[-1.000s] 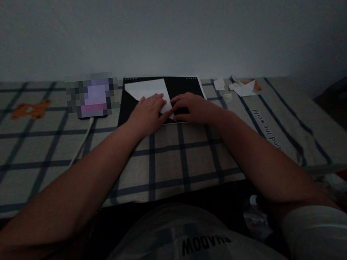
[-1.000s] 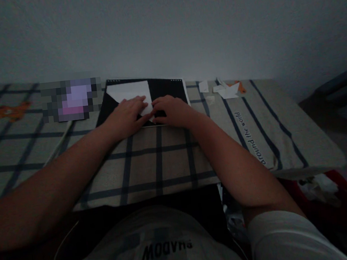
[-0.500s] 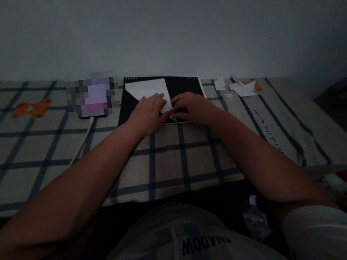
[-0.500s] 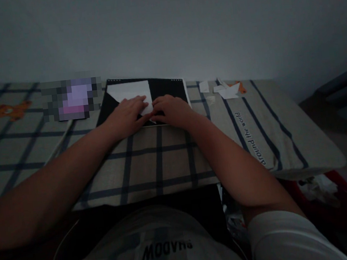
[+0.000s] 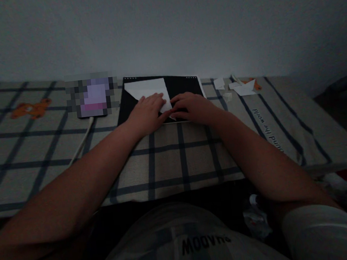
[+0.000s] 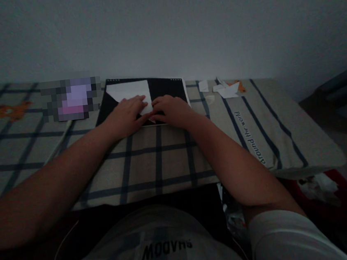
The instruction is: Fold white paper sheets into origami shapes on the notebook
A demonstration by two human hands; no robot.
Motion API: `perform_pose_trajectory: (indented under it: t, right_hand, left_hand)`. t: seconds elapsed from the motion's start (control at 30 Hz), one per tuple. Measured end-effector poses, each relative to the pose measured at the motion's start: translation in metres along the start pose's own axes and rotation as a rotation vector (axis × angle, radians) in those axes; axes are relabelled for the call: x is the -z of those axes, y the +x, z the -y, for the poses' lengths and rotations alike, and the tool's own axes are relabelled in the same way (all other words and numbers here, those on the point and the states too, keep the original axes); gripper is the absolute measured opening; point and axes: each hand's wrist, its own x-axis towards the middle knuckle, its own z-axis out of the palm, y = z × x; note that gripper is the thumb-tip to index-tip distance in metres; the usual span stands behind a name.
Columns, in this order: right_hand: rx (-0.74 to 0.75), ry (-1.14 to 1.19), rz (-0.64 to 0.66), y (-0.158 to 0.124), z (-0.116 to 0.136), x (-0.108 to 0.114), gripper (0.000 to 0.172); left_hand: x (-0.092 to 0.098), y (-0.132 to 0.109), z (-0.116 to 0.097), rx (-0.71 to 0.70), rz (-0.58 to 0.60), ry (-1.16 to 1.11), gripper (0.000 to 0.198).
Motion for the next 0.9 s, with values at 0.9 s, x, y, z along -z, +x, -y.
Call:
perform_pose_trajectory:
  t: [0.9]
  right_hand:
    - [0.08,0.048,-0.071,0.001,-0.011,-0.006,0.022]
  left_hand:
    - [0.0,0.002,-0.005,0.035,0.032,-0.001,0.057]
